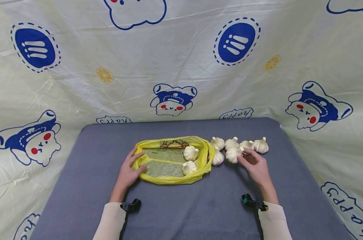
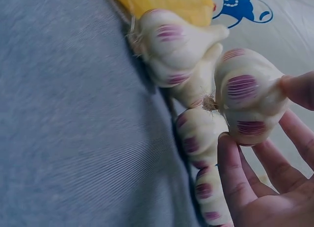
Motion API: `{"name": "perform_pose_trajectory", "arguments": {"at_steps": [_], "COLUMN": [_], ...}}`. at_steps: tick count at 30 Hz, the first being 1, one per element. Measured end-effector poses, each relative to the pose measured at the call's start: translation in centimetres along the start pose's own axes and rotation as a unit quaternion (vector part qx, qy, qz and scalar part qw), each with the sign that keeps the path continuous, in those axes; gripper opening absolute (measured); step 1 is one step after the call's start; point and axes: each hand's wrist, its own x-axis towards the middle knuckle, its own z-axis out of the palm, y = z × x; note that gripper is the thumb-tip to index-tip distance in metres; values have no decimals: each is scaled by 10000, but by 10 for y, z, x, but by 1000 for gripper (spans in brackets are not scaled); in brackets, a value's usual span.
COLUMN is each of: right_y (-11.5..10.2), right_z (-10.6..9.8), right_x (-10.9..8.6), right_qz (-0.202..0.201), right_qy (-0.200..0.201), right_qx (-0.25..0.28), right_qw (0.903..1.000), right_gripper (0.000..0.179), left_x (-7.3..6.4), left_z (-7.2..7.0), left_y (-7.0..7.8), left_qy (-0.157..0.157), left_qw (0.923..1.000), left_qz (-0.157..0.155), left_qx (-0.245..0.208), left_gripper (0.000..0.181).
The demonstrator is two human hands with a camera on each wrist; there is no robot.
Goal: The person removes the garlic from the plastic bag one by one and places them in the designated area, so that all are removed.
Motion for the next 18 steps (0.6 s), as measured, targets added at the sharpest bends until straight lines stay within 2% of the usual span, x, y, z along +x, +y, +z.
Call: {"name": "perform_pose_trajectory", "arguments": {"at_steps": [9,18], "right_y": [19,26], "right_z": [-2,1], "right_x": [0,1], "right_qz": [209,414], "right_qy": [-231,-252], "right_qx": [-268,-610], "right_qw": [9992,9970], "right_gripper": [39,38], "left_x": [0,0], "left_z": [0,0], "left_y": [-1,-2], "left_qy": [-53,-40], "left_qw": [9999,10000], "left_qz": [30,52], "left_qx": [-125,-21], "left_gripper": [55,56]}}
